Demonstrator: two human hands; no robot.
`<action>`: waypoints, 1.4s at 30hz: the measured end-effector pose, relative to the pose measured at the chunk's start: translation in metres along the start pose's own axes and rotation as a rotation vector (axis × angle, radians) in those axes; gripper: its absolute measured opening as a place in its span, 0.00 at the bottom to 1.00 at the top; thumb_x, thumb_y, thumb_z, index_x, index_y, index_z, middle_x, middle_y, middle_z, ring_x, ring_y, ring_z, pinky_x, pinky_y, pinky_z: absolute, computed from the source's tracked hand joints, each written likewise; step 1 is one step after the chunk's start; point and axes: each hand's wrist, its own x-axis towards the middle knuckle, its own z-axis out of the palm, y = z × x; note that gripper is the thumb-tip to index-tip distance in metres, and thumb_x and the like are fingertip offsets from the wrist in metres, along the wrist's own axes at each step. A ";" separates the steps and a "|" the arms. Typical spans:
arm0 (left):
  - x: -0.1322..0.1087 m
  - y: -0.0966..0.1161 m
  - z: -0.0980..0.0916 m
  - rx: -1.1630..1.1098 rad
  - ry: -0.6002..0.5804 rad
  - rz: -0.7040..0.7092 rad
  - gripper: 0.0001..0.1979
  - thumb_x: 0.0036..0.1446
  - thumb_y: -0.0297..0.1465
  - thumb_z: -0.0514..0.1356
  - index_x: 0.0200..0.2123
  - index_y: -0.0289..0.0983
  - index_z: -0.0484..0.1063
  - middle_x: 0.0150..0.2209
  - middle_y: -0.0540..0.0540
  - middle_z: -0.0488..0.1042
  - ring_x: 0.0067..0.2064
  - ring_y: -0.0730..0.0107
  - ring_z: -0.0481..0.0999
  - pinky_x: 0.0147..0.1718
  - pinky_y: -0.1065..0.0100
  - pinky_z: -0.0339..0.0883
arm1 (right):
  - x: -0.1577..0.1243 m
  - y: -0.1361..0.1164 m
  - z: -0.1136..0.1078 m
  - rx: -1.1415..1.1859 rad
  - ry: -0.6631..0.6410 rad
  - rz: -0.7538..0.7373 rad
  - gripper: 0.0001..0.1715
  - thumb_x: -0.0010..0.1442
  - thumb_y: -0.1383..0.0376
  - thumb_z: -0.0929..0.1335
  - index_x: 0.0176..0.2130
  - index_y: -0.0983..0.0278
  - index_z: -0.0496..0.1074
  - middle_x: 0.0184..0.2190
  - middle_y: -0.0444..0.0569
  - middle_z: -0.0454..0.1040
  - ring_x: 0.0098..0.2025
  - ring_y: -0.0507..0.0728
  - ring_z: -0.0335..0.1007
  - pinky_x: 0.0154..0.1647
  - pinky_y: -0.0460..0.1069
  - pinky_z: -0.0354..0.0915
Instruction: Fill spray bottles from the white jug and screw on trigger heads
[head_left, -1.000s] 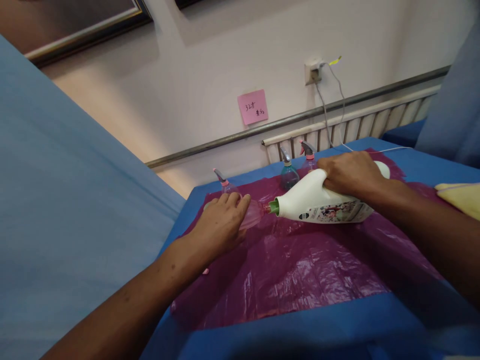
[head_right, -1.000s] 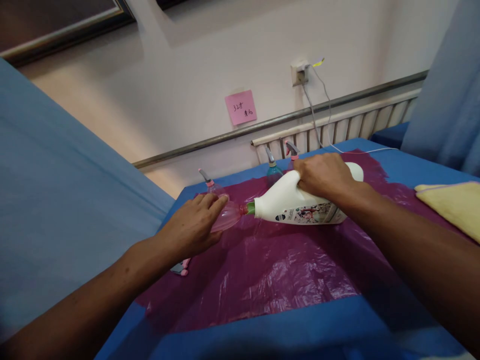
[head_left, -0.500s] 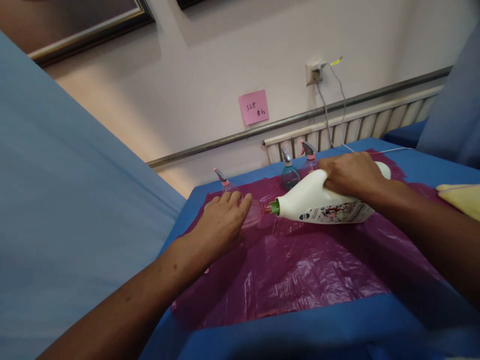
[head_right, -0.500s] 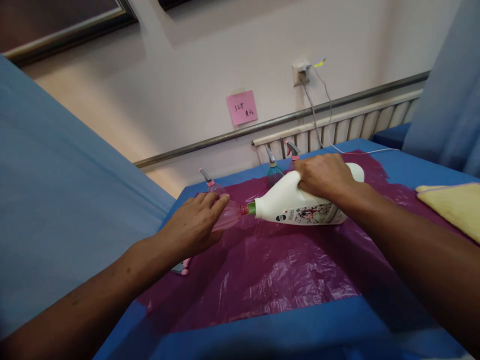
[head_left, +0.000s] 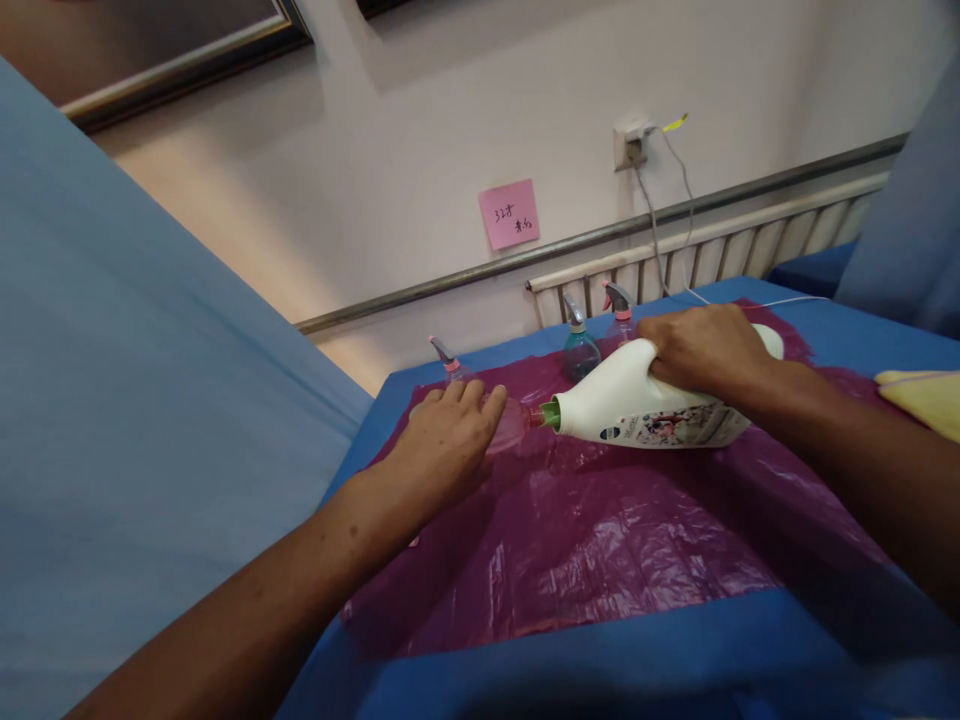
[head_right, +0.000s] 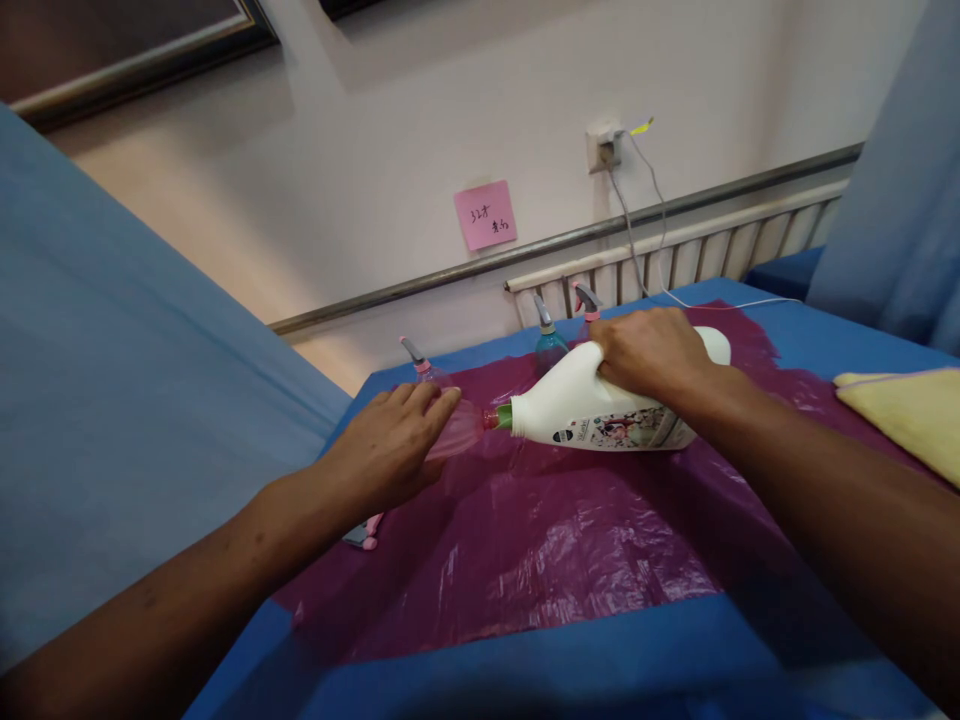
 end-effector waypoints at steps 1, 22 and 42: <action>0.000 0.000 -0.001 0.001 -0.005 0.000 0.40 0.60 0.31 0.69 0.74 0.35 0.62 0.65 0.29 0.76 0.63 0.37 0.75 0.58 0.46 0.72 | 0.000 0.000 0.000 -0.002 0.002 -0.001 0.21 0.71 0.57 0.64 0.51 0.58 0.85 0.41 0.59 0.86 0.38 0.66 0.77 0.37 0.55 0.53; 0.000 -0.001 0.003 0.021 0.016 0.021 0.38 0.61 0.29 0.67 0.73 0.34 0.63 0.64 0.29 0.75 0.62 0.37 0.75 0.58 0.46 0.72 | -0.002 -0.003 -0.005 -0.031 -0.025 0.001 0.21 0.70 0.57 0.64 0.51 0.59 0.83 0.43 0.58 0.87 0.40 0.64 0.79 0.36 0.54 0.48; 0.001 0.001 -0.002 0.065 -0.011 0.034 0.37 0.62 0.27 0.65 0.73 0.32 0.64 0.63 0.29 0.76 0.61 0.38 0.76 0.57 0.47 0.72 | 0.000 -0.002 0.000 -0.008 -0.007 -0.010 0.22 0.72 0.56 0.64 0.53 0.59 0.84 0.43 0.59 0.87 0.40 0.66 0.79 0.36 0.55 0.52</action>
